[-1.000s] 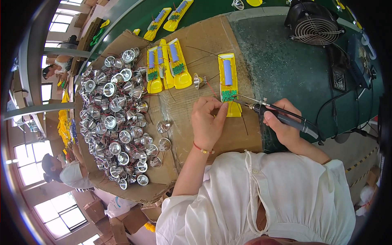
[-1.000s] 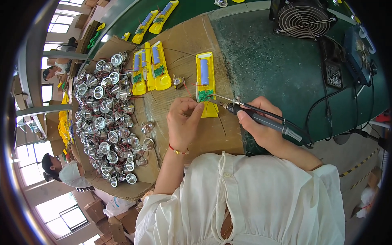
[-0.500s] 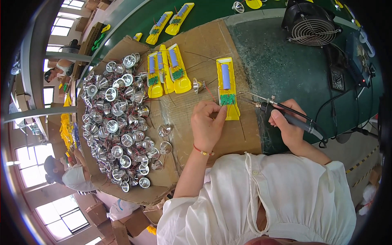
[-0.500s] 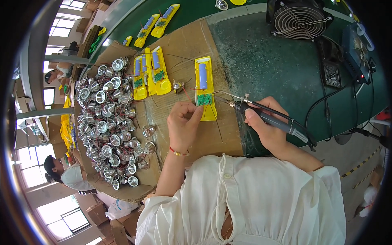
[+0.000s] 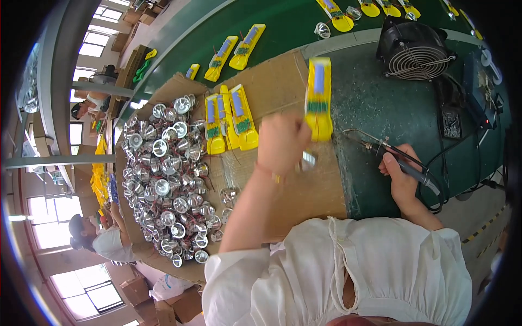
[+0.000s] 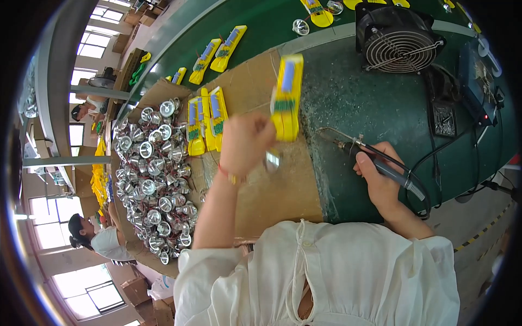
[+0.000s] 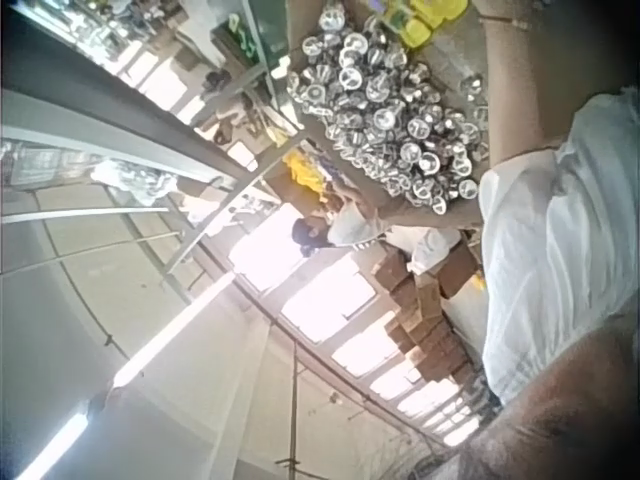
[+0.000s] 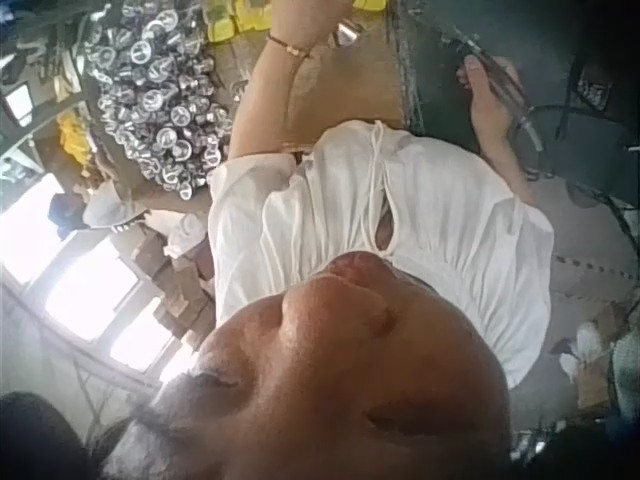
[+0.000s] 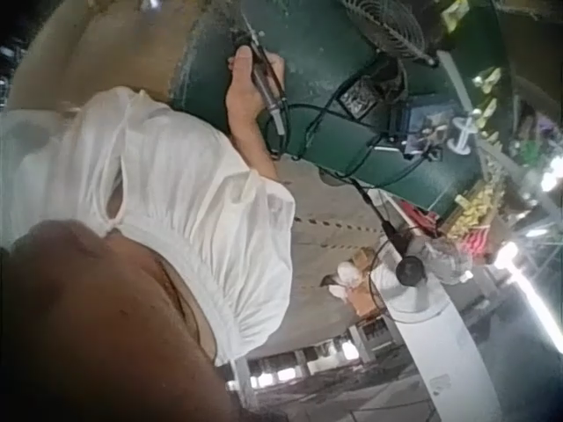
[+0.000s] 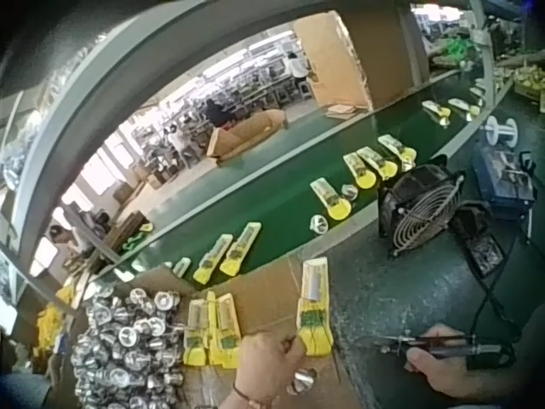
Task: Soldering wires and electronic components onto a circuit board inside a yellow flashlight housing.
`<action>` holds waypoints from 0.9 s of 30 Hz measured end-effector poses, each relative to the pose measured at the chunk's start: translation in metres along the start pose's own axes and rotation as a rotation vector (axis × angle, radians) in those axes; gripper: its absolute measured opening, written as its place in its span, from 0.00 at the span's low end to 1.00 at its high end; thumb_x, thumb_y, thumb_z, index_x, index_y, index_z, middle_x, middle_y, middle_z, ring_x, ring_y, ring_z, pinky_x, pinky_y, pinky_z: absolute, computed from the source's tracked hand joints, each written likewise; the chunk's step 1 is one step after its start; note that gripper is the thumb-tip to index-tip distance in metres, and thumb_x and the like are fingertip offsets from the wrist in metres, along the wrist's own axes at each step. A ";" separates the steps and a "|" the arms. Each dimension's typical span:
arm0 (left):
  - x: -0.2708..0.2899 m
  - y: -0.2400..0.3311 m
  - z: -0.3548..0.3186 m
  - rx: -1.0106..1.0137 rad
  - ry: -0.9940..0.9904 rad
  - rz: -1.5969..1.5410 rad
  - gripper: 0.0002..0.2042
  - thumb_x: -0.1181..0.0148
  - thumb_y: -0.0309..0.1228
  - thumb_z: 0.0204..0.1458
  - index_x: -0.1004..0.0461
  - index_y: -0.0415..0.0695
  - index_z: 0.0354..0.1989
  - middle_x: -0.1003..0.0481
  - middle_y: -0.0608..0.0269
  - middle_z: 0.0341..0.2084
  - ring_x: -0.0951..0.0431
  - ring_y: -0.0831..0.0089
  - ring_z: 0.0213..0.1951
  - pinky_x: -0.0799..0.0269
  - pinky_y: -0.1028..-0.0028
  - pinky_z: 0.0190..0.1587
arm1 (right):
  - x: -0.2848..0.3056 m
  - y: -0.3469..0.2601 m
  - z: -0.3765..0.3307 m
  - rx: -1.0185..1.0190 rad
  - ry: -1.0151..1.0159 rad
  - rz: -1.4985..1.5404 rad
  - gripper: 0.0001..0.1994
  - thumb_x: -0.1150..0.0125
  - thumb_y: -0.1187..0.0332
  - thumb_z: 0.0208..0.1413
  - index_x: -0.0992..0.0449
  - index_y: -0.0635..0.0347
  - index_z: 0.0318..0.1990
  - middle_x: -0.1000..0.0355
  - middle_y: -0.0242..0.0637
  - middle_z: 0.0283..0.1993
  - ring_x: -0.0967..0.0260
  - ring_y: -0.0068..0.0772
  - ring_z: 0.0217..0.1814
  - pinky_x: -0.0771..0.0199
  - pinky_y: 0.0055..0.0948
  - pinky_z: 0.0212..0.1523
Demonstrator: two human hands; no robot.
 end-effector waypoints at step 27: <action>0.025 0.042 -0.041 -0.193 0.124 0.230 0.31 0.47 0.25 0.42 0.46 0.47 0.59 0.42 0.41 0.49 0.31 0.47 0.43 0.28 0.62 0.40 | -0.008 0.005 0.008 -0.087 -0.009 0.042 0.05 0.43 0.75 0.50 0.33 0.65 0.31 0.32 0.34 0.22 0.34 0.18 0.22 0.34 0.17 0.24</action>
Point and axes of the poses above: each hand's wrist, its own z-axis towards the middle knuckle, its own x-axis out of the back of the hand, y = z × x, the point moved 8 cm from there along z, towards the middle knuckle
